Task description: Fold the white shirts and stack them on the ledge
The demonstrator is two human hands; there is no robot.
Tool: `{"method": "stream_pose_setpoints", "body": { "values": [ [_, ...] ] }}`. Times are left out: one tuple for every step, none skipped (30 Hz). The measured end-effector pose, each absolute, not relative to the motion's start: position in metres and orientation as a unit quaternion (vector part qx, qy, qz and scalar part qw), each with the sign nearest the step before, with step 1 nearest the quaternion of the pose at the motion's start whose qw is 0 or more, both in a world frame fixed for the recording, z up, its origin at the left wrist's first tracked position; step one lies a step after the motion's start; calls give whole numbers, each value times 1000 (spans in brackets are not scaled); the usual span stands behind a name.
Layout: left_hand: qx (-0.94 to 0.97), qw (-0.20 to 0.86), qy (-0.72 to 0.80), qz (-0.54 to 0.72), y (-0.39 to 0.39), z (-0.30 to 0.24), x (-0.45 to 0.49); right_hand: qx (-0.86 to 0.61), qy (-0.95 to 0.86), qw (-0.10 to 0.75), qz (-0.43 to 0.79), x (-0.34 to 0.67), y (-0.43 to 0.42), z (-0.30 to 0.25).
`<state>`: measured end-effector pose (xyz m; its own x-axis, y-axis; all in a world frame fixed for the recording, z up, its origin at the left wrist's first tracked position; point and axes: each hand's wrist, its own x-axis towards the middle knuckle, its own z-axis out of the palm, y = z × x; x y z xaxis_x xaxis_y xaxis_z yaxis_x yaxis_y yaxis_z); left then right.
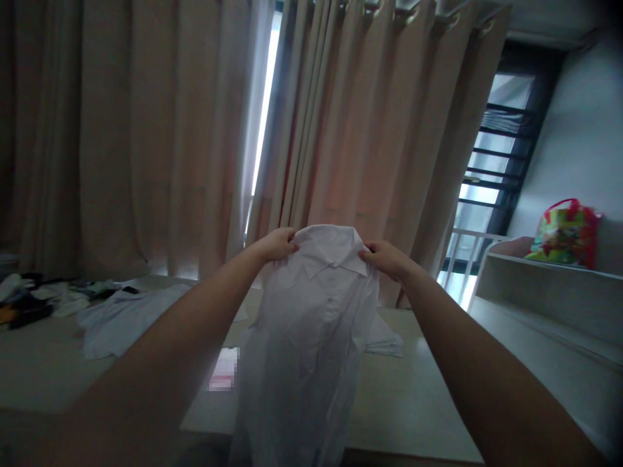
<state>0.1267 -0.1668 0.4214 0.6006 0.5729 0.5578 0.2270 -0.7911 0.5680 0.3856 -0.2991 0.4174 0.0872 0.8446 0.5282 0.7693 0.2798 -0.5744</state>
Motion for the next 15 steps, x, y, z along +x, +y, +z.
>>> {"method": "stream_pose_setpoints", "body": {
  "values": [
    [871,207,244,373,-165,420,125,-610,-671,417,57,388,-299,415],
    [872,183,263,369,-164,419,124,-620,-668,408,56,388,-299,413],
    [869,156,284,374,-164,419,123,-627,-665,403,44,388,-298,413],
    [862,129,303,385,-164,418,123,-631,-664,401,22,386,-298,413],
    [853,104,318,401,-164,419,123,-632,-664,400,-6,384,-298,415],
    [841,84,330,420,-165,420,124,-633,-664,397,-39,380,-299,418],
    [829,66,338,440,-166,422,124,-635,-661,392,-79,377,-299,421],
    [816,49,344,461,-167,424,125,-638,-655,385,-123,374,-300,426],
    [804,33,349,480,-168,427,125,-642,-646,378,-165,371,-301,431],
    [793,18,353,495,-169,429,126,-644,-637,372,-204,369,-302,435],
    [785,6,358,505,-169,431,126,-644,-629,369,-232,367,-303,439],
    [781,-1,362,509,-169,433,126,-644,-623,369,-246,366,-304,441],
    [779,-3,368,507,-169,434,127,-646,-620,372,-245,365,-305,443],
    [779,-1,374,503,-169,434,126,-650,-617,377,-233,365,-306,443],
    [779,4,382,497,-169,433,126,-657,-614,382,-211,365,-306,441]
  ]
}}
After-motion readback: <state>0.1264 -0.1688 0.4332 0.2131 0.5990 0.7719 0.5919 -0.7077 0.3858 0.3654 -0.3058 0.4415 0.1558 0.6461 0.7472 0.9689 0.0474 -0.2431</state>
